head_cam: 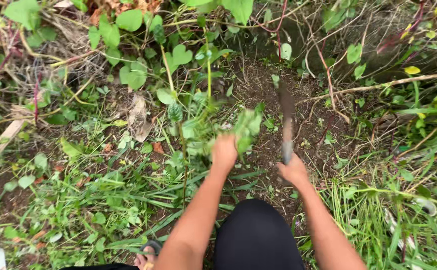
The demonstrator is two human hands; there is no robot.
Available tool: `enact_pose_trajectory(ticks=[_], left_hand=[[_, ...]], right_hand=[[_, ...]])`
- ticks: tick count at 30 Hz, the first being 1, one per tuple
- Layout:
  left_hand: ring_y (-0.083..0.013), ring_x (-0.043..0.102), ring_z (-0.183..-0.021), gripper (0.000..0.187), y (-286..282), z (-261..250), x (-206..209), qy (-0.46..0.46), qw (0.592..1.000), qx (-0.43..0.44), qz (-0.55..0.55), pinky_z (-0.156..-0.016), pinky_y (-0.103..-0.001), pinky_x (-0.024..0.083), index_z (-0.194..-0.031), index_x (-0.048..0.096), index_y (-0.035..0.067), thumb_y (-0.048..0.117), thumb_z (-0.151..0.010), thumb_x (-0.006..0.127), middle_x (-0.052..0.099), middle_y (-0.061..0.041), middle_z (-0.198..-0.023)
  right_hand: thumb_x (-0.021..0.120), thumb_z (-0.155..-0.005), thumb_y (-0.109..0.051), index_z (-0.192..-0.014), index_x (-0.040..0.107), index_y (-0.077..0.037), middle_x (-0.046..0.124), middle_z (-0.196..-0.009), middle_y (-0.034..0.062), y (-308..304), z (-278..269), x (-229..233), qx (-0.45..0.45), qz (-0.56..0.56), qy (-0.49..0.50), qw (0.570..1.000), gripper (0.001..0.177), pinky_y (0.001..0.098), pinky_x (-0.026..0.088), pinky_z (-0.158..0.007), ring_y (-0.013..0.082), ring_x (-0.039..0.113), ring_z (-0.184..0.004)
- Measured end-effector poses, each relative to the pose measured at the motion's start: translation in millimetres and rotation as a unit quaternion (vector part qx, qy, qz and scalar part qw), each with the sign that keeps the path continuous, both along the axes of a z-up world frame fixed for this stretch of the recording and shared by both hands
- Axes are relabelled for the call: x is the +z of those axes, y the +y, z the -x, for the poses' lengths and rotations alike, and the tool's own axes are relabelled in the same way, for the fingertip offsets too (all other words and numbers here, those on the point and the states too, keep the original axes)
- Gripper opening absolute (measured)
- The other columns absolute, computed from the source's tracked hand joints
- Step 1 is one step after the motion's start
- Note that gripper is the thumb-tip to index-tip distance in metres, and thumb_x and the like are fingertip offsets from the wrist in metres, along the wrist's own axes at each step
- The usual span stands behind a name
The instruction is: The person uses a small hand hoe to loosen soil and pull weeds from a garden bed. They repeatedly scrape the ground, gather uprooted plants, and clear debris, moving across different patches of soil and vegetation.
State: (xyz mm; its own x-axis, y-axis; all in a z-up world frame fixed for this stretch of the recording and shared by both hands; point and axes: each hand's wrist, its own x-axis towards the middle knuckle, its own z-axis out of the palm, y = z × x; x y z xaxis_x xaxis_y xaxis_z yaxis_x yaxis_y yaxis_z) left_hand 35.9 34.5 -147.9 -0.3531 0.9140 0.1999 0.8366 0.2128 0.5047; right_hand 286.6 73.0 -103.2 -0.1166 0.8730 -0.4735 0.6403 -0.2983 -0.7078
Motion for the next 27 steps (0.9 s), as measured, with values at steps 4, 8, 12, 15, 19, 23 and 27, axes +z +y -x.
enact_pose_trajectory(ticks=[4,8,12,15,19,23,27], left_hand=[[-0.0371,0.053,-0.122,0.028,71.8,36.0,36.5,-0.130,0.984,0.102,-0.069,-0.105,-0.050,0.044,-0.110,0.070,0.006,0.021,-0.087,0.072,0.060,-0.014,-0.128],[-0.0495,0.028,-0.146,0.098,139.9,96.1,42.3,-0.148,0.937,0.197,-0.246,-0.123,-0.053,0.023,-0.155,0.036,-0.009,0.023,-0.076,0.084,0.032,-0.026,-0.157],[-0.0480,0.011,-0.154,0.063,180.8,150.2,43.5,-0.136,0.923,0.324,-0.156,-0.126,-0.057,0.006,-0.129,0.055,0.015,0.036,-0.078,0.086,0.015,-0.026,-0.167],[-0.0494,0.003,-0.152,0.076,204.9,194.3,37.4,-0.066,0.959,0.268,-0.059,-0.125,-0.058,-0.003,-0.139,0.053,0.014,0.047,-0.077,0.083,0.019,-0.021,-0.164],[-0.0553,0.014,-0.150,0.065,240.7,219.5,10.7,-0.007,0.978,0.169,-0.126,-0.118,-0.060,-0.006,-0.134,0.065,0.016,0.047,-0.078,0.076,0.030,-0.026,-0.161],[-0.0249,0.063,-0.130,0.054,276.1,173.1,-29.5,-0.233,0.970,0.059,-0.024,-0.126,-0.050,0.030,-0.135,0.067,0.008,0.050,-0.107,0.048,0.072,-0.015,-0.130],[-0.0236,0.064,-0.104,0.039,282.5,96.0,-46.3,-0.698,0.555,0.038,-0.451,-0.096,-0.039,0.055,-0.136,0.055,-0.001,0.021,-0.104,0.055,0.063,-0.016,-0.122]], right_hand=[[0.062,-0.088,0.001,-0.110,0.050,0.002,0.060,-0.067,0.0104,8.9,62.3,67.7,-0.009,0.064,0.180,0.981,0.025,0.0379,0.050,-0.038,0.0218,0.061,-0.047],[0.062,-0.089,0.000,-0.103,0.047,0.001,0.058,-0.065,0.0117,18.5,86.5,87.2,-0.009,0.131,0.228,0.965,0.020,0.0423,0.049,-0.037,0.0241,0.059,-0.045],[0.060,-0.087,0.003,-0.102,0.047,0.001,0.057,-0.064,0.0130,23.4,70.1,75.4,-0.006,0.156,0.249,0.956,0.020,0.0444,0.048,-0.035,0.0266,0.058,-0.044],[0.058,-0.086,0.001,-0.107,0.053,-0.003,0.055,-0.063,0.0114,25.2,35.8,66.2,-0.016,0.179,0.224,0.958,0.023,0.0430,0.047,-0.034,0.0259,0.057,-0.041],[0.061,-0.090,-0.001,-0.112,0.046,-0.007,0.056,-0.066,0.0144,14.2,-7.1,45.4,-0.088,0.196,0.165,0.963,0.027,0.0457,0.049,-0.037,0.0285,0.056,-0.042],[0.059,-0.093,-0.001,-0.110,0.047,0.002,0.060,-0.072,0.0151,6.0,-32.5,20.5,-0.129,0.225,0.134,0.956,0.021,0.0420,0.054,-0.041,0.0257,0.061,-0.048],[0.061,-0.094,-0.003,-0.110,0.048,0.002,0.060,-0.070,0.0153,3.9,-39.5,12.3,-0.124,0.224,0.124,0.959,0.021,0.0412,0.052,-0.041,0.0263,0.060,-0.048]])
